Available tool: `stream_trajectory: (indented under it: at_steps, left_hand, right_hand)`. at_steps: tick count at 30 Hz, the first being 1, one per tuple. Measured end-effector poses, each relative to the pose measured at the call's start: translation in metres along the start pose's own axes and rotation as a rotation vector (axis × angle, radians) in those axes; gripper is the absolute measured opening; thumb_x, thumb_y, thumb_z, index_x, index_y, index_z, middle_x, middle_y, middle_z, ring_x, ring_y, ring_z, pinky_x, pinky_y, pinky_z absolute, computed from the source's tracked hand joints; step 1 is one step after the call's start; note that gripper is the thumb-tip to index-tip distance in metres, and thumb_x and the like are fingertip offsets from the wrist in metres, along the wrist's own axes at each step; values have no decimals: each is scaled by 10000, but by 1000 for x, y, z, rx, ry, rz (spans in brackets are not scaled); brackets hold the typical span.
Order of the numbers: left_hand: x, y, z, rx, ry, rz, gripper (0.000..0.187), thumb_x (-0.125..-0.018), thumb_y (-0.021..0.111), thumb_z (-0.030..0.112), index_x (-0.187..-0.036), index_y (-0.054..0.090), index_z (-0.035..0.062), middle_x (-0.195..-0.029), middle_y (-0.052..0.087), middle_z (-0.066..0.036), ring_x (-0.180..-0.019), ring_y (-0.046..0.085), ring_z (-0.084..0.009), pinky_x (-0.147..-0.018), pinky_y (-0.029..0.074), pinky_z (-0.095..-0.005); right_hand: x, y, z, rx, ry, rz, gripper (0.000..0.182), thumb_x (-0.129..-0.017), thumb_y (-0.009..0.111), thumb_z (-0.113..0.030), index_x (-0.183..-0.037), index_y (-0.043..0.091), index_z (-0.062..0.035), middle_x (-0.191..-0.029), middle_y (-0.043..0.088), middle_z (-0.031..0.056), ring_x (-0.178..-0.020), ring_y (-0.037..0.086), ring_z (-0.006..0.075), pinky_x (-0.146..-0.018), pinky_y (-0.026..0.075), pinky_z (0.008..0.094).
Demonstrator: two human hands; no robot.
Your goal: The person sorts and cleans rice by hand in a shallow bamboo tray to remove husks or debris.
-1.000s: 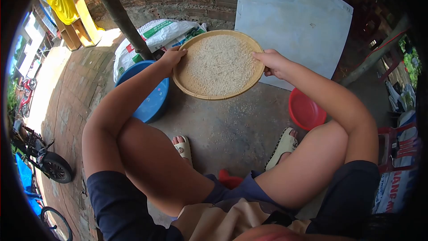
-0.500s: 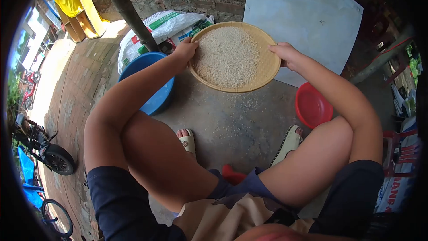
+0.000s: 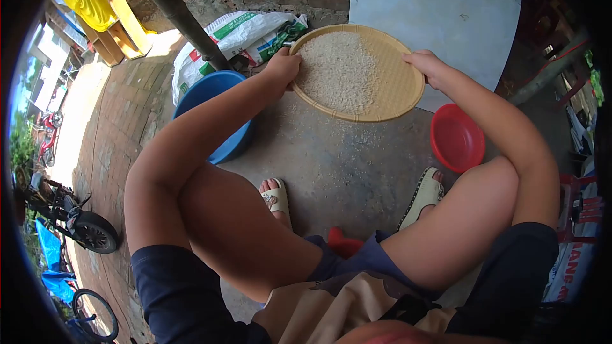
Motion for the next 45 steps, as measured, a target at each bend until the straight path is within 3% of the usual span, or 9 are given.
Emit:
stream_trajectory:
  at_steps: [10, 16, 20, 26, 31, 35, 36, 40, 45]
  left_hand:
    - [-41, -37, -16, 58, 61, -29, 313, -953, 465, 270, -1190, 522, 74, -906, 619, -64, -730, 631, -161, -666, 532, -330]
    - [25, 18, 36, -31, 91, 3, 318, -925, 469, 280, -1151, 500, 59, -869, 572, -78, -632, 579, -180, -476, 483, -322]
    - [-43, -13, -5, 87, 76, -112, 341, -934, 466, 293, -1195, 506, 76, -875, 601, -73, -690, 631, -178, -557, 548, -349]
    - [-41, -7, -11, -57, 124, -64, 390, -894, 572, 260, -1195, 507, 22, -947, 623, -83, -778, 628, -147, -688, 529, -311]
    - [5, 28, 29, -168, 79, -117, 541, -791, 701, 304, -1181, 467, 10, -908, 606, -110, -746, 627, -168, -559, 532, -286]
    - [-45, -3, -4, 167, -34, -129, 356, -886, 571, 266, -1149, 492, 39, -935, 623, -125, -684, 660, -212, -570, 578, -341]
    - [-46, -6, -5, 153, -19, -142, 449, -833, 656, 289, -1160, 492, 27, -948, 628, -138, -715, 666, -204, -579, 581, -338]
    - [-26, 22, 10, 92, 127, -135, 676, -672, 814, 293, -1166, 471, -16, -951, 615, -145, -727, 659, -188, -545, 566, -278]
    - [18, 48, 46, -101, 172, -84, 632, -740, 749, 321, -1195, 456, -6, -970, 605, -135, -741, 640, -181, -568, 537, -291]
  right_hand:
    - [41, 34, -27, 152, -75, -44, 248, -919, 524, -253, -997, 556, -21, -905, 630, 79, -779, 642, 184, -665, 543, 323]
    - [18, -23, 10, 148, 53, 15, 245, -917, 533, -260, -949, 574, -21, -852, 633, 74, -785, 640, 179, -674, 545, 329]
    - [30, 10, -2, 155, 17, -15, 240, -908, 552, -272, -930, 585, -36, -837, 636, 71, -730, 636, 157, -593, 515, 292]
    - [25, 8, 3, 134, -9, -25, 237, -892, 579, -281, -931, 587, -47, -857, 636, 80, -684, 628, 156, -524, 468, 258]
    - [12, -24, 24, -95, 109, 58, 374, -850, 652, -297, -1025, 551, 18, -896, 639, 95, -757, 652, 176, -647, 532, 309]
    - [40, 21, -27, 287, -152, 29, 474, -751, 759, -270, -952, 544, 102, -915, 626, 164, -736, 649, 232, -623, 532, 305]
    - [38, 28, -27, 484, -165, 2, 509, -721, 786, -277, -956, 541, 103, -899, 629, 158, -745, 652, 237, -654, 536, 311]
    - [31, -1, -21, 267, -311, 106, 469, -738, 764, -294, -920, 541, 77, -825, 625, 132, -713, 637, 210, -600, 507, 302]
    - [-5, -74, -5, 424, -178, 274, 455, -783, 699, -350, -883, 528, 60, -773, 609, 128, -750, 633, 222, -678, 506, 320]
Point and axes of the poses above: each hand's wrist, its own x-axis away from the middle knuckle, its own y-axis out of the palm, z = x × y, the point moved 10 cm from there along -x, towards the middle knuckle
